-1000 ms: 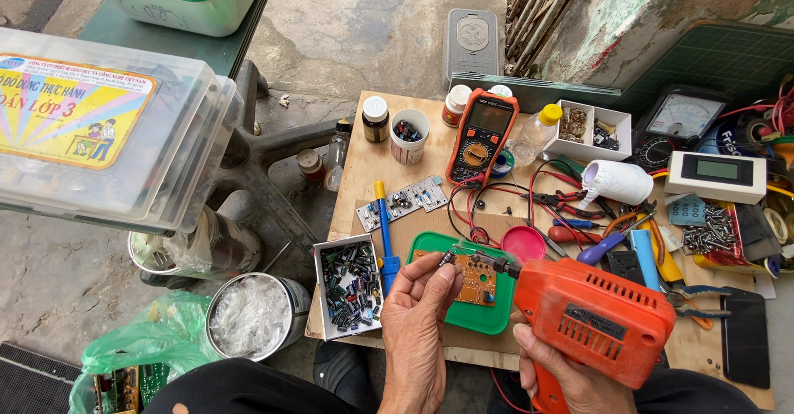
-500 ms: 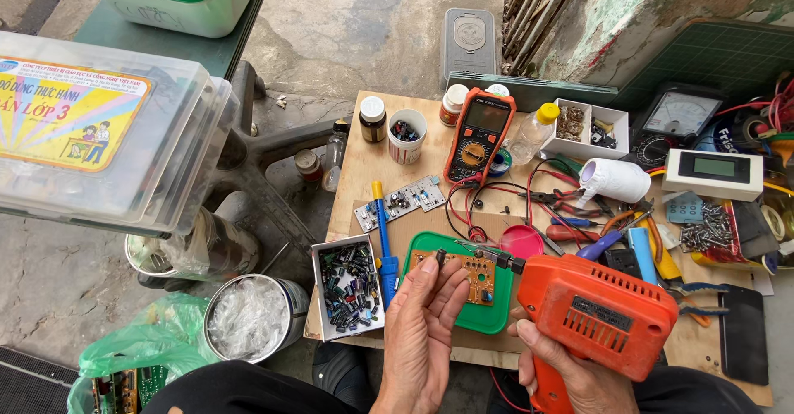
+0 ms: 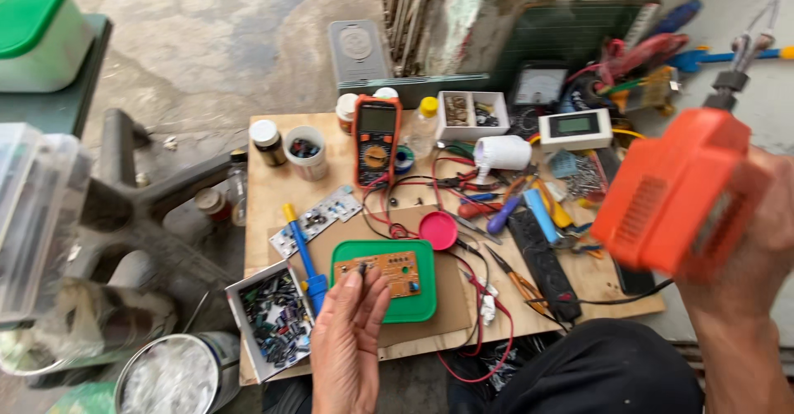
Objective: The person removes a small electronic component from a circuit board using a soldering iron and a heat gun. They then use a multimeter to test the component and the board, and finally place the component back onto the board.
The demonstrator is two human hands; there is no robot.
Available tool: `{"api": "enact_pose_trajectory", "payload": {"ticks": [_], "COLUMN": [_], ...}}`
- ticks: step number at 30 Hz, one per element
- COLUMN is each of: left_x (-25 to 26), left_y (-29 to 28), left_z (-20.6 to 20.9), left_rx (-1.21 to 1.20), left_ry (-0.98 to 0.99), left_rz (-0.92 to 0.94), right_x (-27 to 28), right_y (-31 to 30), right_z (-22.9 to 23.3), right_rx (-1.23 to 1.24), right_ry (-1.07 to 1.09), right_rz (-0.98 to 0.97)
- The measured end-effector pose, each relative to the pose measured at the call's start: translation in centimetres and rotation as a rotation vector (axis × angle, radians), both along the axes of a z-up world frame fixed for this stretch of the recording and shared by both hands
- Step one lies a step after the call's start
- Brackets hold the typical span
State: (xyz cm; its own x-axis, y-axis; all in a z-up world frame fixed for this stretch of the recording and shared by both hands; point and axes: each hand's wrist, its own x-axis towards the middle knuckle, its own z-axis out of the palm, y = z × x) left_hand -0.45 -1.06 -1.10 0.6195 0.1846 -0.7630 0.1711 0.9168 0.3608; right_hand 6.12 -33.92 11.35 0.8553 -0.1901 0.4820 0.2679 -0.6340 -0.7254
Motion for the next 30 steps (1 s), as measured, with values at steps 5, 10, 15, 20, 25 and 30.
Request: {"api": "enact_pose_trajectory", "payload": {"ticks": [5, 10, 15, 20, 25, 30], "left_x": [-0.6, -1.1, -1.3, -1.2, -1.6, -2.0], "left_y": [0.1, 0.0, 0.7, 2.0, 2.6, 2.7], "left_z": [-0.2, -1.7, -3.6, -5.0, -6.5, -7.4], "left_rx": [0.148, 0.208, 0.268, 0.414, 0.492, 0.548], "left_ry": [-0.02, 0.01, 0.08, 0.106, 0.079, 0.019], "left_rz": [0.01, -0.012, -0.035, 0.023, 0.007, 0.102], "right_x": [-2.6, -6.0, -5.5, -4.7, -5.0, -5.0], "right_y": [-8.7, -5.4, -6.7, -8.6, -9.7, -9.5], "right_z": [-9.3, -16.7, -24.5, -30.1, -31.9, -30.9], "right_rx": [-0.579, -0.244, -0.188, -0.205, -0.156, -0.171], "right_ry": [0.206, 0.943, 1.073, 0.92, 0.86, 0.77], "right_rz": [-0.506, -0.694, -0.629, -0.652, -0.692, -0.69]}}
